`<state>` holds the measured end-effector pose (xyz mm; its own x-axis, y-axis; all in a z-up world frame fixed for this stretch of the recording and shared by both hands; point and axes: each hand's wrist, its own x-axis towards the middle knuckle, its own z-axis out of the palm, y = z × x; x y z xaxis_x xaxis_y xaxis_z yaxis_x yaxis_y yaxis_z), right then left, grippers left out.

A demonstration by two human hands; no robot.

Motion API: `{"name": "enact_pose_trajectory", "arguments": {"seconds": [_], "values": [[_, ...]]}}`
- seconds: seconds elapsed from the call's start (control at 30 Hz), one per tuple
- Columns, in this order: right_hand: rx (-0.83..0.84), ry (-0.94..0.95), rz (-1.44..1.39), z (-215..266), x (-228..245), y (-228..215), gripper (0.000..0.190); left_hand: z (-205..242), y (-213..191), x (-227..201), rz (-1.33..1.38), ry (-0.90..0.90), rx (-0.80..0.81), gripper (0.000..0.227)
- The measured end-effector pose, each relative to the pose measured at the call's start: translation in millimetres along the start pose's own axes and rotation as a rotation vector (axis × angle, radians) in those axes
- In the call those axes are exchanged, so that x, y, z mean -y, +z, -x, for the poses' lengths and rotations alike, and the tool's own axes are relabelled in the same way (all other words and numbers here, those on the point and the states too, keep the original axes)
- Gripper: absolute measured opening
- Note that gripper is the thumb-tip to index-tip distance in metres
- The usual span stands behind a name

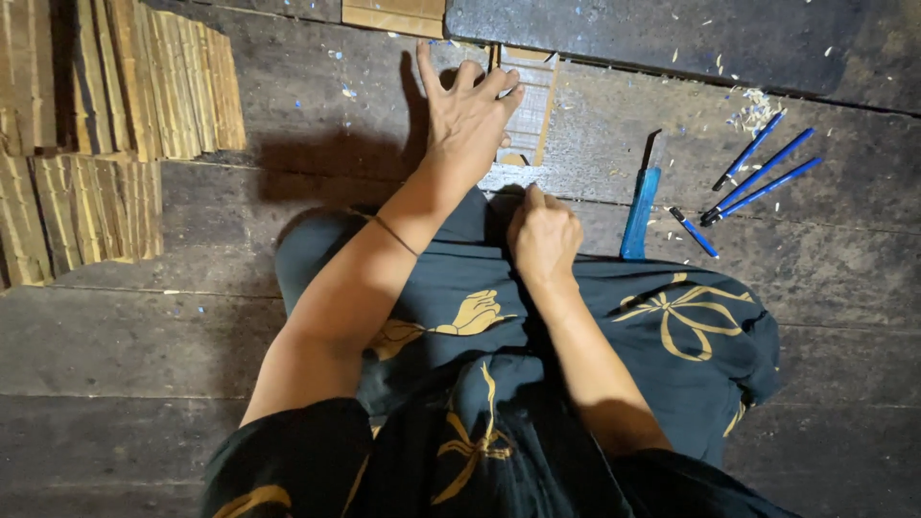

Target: Marking and cutting small wooden slats using a template, a marking pen, and a utility knife while sitting on the floor.

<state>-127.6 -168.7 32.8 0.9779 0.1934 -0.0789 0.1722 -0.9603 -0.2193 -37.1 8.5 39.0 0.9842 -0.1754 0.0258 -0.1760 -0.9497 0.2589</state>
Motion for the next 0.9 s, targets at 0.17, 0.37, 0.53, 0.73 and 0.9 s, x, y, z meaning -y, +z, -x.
{"name": "enact_pose_trajectory", "arguments": {"seconds": [0.17,0.37,0.53,0.73,0.9], "values": [[-0.281,-0.093,-0.201,-25,16,-12,0.034,1,9,10,0.194,-0.044,-0.028,0.055],[-0.301,-0.087,-0.236,-51,26,16,0.064,11,-2,20,0.423,-0.169,-0.008,0.049],[-0.431,-0.126,-0.176,-32,-14,29,0.059,20,11,13,0.401,-0.323,0.070,0.046],[-0.443,-0.027,-0.327,-16,-51,28,0.065,19,0,0,0.409,-0.313,0.128,0.057],[-0.524,0.060,-0.101,-16,-107,34,0.062,14,23,9,0.382,-0.330,0.096,0.052]]}}
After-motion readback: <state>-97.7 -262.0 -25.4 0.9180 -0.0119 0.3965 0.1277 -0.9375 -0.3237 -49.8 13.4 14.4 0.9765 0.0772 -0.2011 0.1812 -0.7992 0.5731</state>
